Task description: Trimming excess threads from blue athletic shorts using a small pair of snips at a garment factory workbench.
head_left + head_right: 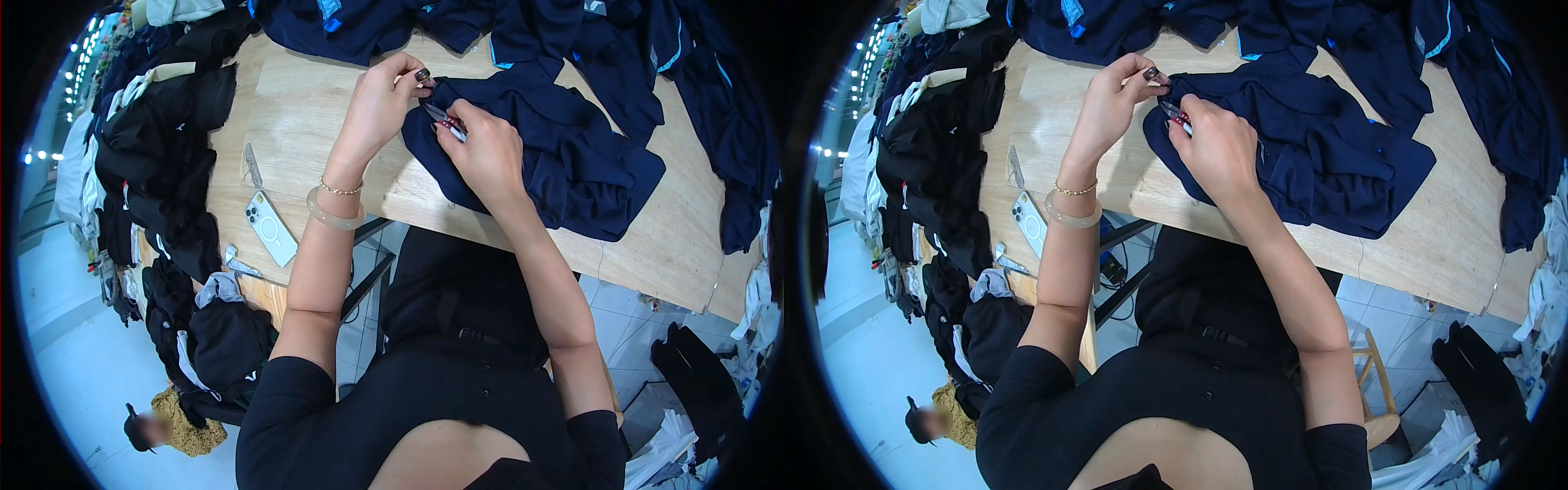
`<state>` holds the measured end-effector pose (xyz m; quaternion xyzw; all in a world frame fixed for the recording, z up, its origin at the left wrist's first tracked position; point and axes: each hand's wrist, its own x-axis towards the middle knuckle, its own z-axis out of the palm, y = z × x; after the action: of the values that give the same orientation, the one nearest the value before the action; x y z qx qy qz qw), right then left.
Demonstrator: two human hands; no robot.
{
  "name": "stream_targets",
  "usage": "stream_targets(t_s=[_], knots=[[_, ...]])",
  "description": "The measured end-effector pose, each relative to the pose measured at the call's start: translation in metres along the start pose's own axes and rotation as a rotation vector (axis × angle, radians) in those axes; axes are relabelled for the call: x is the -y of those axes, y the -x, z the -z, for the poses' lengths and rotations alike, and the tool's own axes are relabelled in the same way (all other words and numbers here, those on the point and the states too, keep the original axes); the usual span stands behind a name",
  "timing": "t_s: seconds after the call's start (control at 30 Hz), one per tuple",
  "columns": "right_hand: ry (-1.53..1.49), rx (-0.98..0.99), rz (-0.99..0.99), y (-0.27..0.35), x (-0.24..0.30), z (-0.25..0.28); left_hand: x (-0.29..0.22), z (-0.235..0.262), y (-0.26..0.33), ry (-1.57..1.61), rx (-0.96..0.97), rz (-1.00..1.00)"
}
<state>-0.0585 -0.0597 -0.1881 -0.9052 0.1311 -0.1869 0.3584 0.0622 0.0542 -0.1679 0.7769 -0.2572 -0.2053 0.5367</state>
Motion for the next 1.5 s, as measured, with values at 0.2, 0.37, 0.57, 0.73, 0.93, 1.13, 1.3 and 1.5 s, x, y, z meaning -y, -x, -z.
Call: stream_targets(t_s=[0.2,0.37,0.57,0.73,0.93,1.13,1.3,1.5], knots=[[0.021,0.007,0.003,-0.002,-0.001,-0.002,0.005,0.001,0.0,-0.012,-0.035,-0.014],[0.035,0.015,0.015,-0.004,-0.001,-0.001,0.002,0.001,0.0,-0.053,-0.008,-0.01],[0.036,0.033,0.02,-0.006,0.001,-0.003,0.004,0.002,0.001,-0.067,-0.003,-0.002],[0.045,0.039,0.018,-0.005,0.0,-0.004,0.007,0.001,0.0,0.033,-0.041,-0.016],[0.057,0.042,0.023,-0.006,0.0,-0.004,0.005,0.001,0.0,0.019,-0.035,-0.014],[0.035,0.04,0.022,-0.003,0.001,-0.001,-0.002,0.004,0.003,0.164,-0.035,0.02],[-0.221,0.06,-0.134,0.022,0.002,0.053,-0.01,0.071,0.045,0.014,-0.147,0.014],[-0.636,-0.371,-0.47,0.044,-0.059,0.133,0.013,0.109,0.108,-0.679,0.113,0.47]])
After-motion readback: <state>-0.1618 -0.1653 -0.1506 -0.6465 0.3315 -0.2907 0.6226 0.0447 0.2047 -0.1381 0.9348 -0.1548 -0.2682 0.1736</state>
